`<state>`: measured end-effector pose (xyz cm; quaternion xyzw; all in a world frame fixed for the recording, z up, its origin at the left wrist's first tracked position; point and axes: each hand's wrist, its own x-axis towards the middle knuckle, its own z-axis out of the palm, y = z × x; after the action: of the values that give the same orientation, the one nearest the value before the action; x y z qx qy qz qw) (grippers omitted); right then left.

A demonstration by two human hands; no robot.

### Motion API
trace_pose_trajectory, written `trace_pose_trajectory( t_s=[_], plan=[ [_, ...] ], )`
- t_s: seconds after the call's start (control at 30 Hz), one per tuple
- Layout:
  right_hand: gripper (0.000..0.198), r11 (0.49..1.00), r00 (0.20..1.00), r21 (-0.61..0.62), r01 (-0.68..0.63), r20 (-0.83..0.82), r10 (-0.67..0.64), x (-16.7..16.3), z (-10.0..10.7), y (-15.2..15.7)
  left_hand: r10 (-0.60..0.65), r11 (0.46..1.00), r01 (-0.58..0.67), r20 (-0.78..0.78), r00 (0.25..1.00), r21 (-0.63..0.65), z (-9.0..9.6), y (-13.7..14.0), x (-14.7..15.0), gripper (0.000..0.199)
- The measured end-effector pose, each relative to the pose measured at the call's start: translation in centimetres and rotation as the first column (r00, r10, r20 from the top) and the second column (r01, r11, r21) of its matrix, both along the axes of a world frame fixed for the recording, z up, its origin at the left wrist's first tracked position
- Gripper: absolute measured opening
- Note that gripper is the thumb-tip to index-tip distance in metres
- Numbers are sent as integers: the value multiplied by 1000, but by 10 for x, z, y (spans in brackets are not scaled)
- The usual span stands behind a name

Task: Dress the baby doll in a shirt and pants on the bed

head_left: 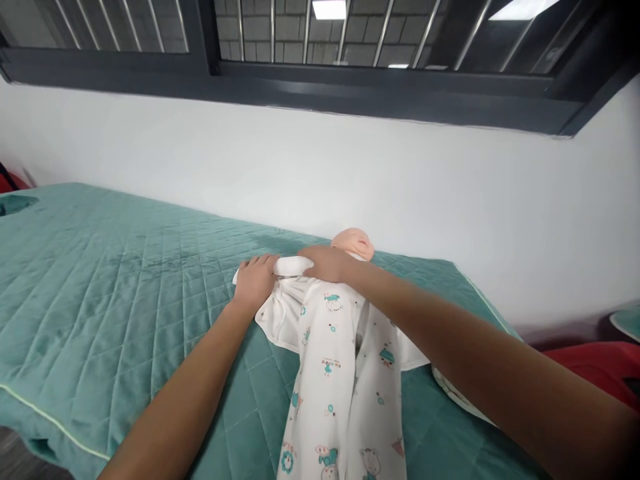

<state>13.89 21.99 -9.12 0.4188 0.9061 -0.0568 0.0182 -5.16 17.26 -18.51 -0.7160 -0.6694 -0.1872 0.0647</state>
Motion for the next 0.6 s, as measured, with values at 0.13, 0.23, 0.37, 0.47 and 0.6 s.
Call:
trace_pose_trajectory(
  t_s=[0.13, 0.23, 0.37, 0.47, 0.6],
  plan=[
    [40, 994, 970, -48, 96, -219, -104, 44, -1, -2, 4, 1000, -4, 23, 1000, -17, 1, -1, 0, 37],
    [38, 965, 830, -15, 264, -506, -235, 88, -22, -21, 10, 999, -8, 29, 1000, -41, 2, -2, 2, 39],
    [40, 833, 663, 110, 543, -664, -344, 135, -70, -51, 10, 999, -9, 17, 1000, -37, 1, -7, 2, 42],
    [40, 784, 729, 218, 582, -567, -383, 147, -89, -61, -42, 995, 39, 26, 999, 96, 7, -20, 9, 44],
    [41, 718, 739, 255, 647, -442, -509, 144, -86, -65, -253, 943, 185, 235, 938, 276, 29, -40, 45, 37]
  ],
)
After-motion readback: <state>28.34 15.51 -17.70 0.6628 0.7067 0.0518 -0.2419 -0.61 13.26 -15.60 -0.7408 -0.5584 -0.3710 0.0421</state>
